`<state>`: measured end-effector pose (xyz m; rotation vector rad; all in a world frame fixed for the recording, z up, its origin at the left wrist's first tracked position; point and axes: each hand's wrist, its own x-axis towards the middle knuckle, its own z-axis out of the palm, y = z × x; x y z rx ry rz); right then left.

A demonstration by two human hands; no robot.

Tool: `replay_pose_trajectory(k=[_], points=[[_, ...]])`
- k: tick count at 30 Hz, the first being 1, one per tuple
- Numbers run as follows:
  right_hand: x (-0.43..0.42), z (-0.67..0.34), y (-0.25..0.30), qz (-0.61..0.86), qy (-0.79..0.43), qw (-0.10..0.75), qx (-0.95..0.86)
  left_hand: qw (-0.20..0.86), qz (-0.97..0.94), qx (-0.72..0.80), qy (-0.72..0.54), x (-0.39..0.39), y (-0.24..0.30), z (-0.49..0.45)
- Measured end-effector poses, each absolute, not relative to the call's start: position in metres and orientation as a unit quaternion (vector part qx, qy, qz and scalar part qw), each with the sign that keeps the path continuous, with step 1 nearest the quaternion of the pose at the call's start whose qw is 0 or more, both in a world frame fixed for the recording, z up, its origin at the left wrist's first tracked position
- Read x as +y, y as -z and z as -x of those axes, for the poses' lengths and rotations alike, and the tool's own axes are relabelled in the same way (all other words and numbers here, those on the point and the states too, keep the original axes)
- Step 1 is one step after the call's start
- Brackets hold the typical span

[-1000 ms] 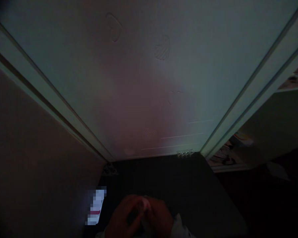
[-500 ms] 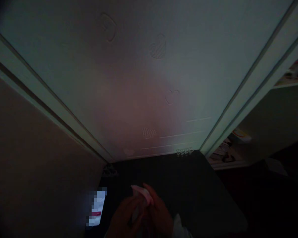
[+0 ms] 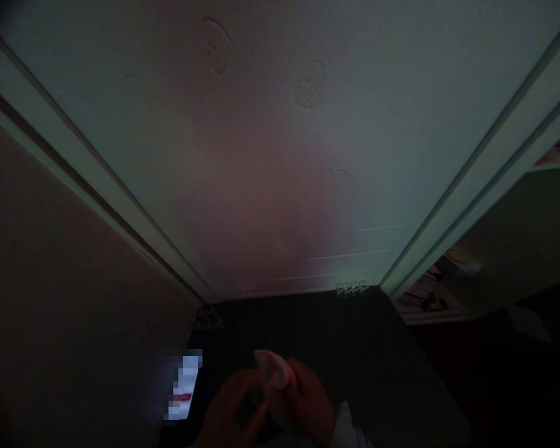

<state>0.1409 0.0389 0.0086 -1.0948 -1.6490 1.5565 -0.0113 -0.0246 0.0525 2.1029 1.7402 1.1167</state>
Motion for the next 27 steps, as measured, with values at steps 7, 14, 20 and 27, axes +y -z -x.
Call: replay_pose_trajectory(k=[7, 14, 20, 27], points=[[0.037, -0.133, -0.031, 0.375, -0.658, 0.323, -0.568, 0.188, -0.609, 0.644, -0.423, -0.025, -0.063, 0.010], [0.029, -0.130, -0.031, 0.401, -0.714, 0.326, -0.471, 0.222, -0.614, 0.628, -0.422, -0.023, -0.068, 0.006], [0.032, -0.132, -0.030, 0.492, -0.647, 0.310, -0.493, 0.197, -0.684, 0.582, -0.394, -0.021, -0.065, 0.008], [0.033, -0.126, -0.039, 0.581, -0.612, 0.234, -0.483, 0.179, -0.757, 0.525, -0.345, -0.016, -0.062, 0.015]])
